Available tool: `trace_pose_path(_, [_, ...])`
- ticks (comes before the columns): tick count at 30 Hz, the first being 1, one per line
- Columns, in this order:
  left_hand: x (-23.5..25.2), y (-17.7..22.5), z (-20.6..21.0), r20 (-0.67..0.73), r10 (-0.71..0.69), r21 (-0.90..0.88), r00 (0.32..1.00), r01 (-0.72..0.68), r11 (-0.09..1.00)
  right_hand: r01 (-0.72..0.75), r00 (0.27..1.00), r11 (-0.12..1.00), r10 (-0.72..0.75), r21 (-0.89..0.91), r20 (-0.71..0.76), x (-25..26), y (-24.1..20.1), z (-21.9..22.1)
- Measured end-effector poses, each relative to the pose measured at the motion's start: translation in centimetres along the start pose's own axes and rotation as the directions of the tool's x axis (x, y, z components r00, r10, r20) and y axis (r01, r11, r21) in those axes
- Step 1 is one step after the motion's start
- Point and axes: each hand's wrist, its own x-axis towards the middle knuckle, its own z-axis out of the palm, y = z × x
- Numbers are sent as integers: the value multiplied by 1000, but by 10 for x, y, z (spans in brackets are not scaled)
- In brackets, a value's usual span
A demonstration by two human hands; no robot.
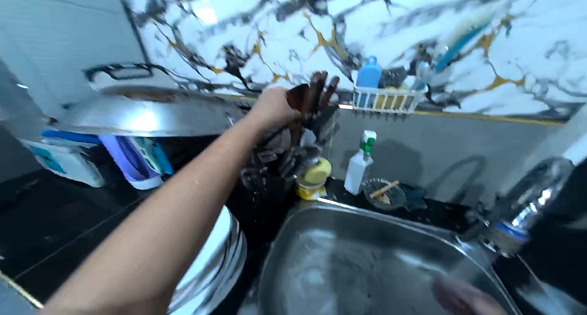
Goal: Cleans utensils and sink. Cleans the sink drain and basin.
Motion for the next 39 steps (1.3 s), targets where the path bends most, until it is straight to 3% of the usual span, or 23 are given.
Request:
trace_pose_path(2, [-2, 6, 15, 59, -46, 24, 997, 44, 999, 95, 980, 994, -104, -61, -167, 11, -14, -16])
trace_pose_path(5, [-3, 16, 19, 125, -54, -28, 991, 58, 998, 323, 865, 945, -316, -51, -390, 43, -58, -51])
trace_pose_path(7, [-11, 19, 16, 186, -82, -141, 979, 109, 984, 369, 808, 923, -375, -105, -455, 62, -92, -67])
trace_pose_path(11, [-22, 1, 13, 277, -49, -498, 959, 188, 847, 263, 882, 958, -286, -112, -375, 94, -123, -66])
trace_pose_path(13, [-32, -9, 14, 196, -51, -445, 979, 135, 885, 402, 888, 912, -410, -78, -207, 135, -102, -84])
trace_pose_path(15, [-53, -12, 17, -24, -11, -272, 1000, 4, 962, 491, 857, 870, -493, -50, -151, 183, -77, -108])
trace_pose_path(18, [-118, -15, 45, -288, 229, -25, 930, -246, 969, 254, 915, 960, -277, -114, -293, 158, -103, -90])
trace_pose_path(19, [-147, -21, 65, -284, 290, 20, 914, -297, 955, 194, 928, 977, -213, -92, -306, 149, -113, -86])
trace_pose_path(21, [-209, -43, 116, -103, 320, 21, 942, -319, 947, 276, 932, 950, -302, -149, -202, 156, -104, -99])
trace_pose_path(23, [-263, -65, 157, 134, 250, -51, 959, -245, 968, 465, 835, 875, -485, -137, -259, 147, -81, -83])
trace_pose_path(25, [-300, -82, 171, 287, 128, -146, 949, -89, 985, 682, 603, 716, -667, -153, -437, 114, -44, -42])
trace_pose_path(26, [-315, -91, 173, 310, 75, -156, 948, -27, 987, 684, 498, 655, -741, -321, -450, 90, -31, -15])
trace_pose_path(27, [-327, -101, 173, 316, 39, -144, 948, 8, 990, 628, 396, 540, -842, -561, -367, 72, -14, 7])
trace_pose_path(28, [-337, -111, 173, 302, 24, -118, 953, 13, 993, 586, 400, 412, -896, -698, -193, 56, 3, 23])
trace_pose_path(29, [-345, -120, 173, 281, 25, -88, 959, 0, 996, 573, 560, 377, -829, -728, 11, 42, 16, 34])
trace_pose_path(30, [-351, -128, 172, 256, 34, -62, 966, -19, 998, 574, 720, 381, -657, -725, 225, 35, 25, 46])
trace_pose_path(31, [-354, -136, 172, 228, 42, -42, 973, -33, 999, 578, 803, 391, -430, -716, 413, 34, 29, 58])
trace_pose_path(32, [-357, -142, 172, 197, 47, -33, 979, -41, 999, 596, 802, 380, -245, -707, 545, 36, 33, 71])
trace_pose_path(34, [-359, -148, 175, 110, 62, -21, 992, -60, 998, 658, 741, 293, -95, -693, 664, 43, 42, 94])
trace_pose_path(39, [-360, -151, 187, -34, 65, 7, 997, -65, 998, 651, 747, 202, 1, -732, 664, 59, 43, 141])
